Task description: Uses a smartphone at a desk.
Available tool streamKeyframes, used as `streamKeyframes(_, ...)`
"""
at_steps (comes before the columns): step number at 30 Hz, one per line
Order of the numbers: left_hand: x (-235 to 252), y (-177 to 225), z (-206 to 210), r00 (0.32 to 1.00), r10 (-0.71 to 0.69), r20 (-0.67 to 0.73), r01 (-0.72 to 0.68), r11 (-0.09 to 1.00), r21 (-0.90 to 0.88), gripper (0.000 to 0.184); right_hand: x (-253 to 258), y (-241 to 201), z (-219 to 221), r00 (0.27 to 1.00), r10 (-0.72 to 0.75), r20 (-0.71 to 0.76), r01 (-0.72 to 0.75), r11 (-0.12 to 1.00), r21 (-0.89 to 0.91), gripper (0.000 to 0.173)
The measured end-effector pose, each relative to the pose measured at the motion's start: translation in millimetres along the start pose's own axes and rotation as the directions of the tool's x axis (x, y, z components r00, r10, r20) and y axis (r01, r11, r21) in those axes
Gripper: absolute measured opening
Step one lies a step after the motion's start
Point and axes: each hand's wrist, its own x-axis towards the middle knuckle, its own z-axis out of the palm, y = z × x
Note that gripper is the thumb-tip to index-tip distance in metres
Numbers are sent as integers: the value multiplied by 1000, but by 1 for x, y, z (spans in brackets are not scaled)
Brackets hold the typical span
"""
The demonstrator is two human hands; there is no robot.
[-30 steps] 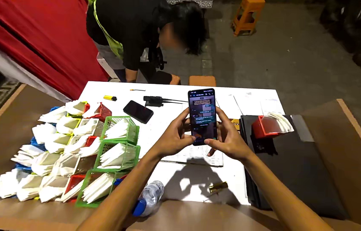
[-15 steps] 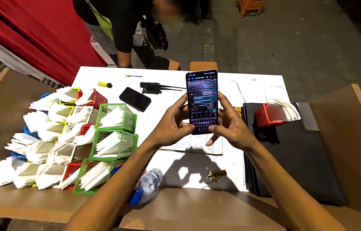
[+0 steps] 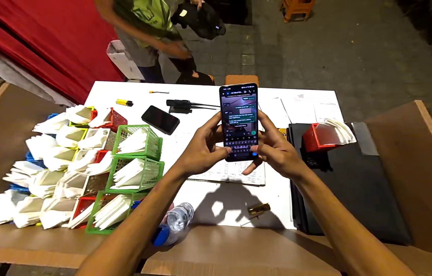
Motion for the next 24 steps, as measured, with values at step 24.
streamKeyframes(24,-2,4,8,997,31,-78,-26,998,57,79,-2,-2,12,998,-25,-65,22,999,-41,71)
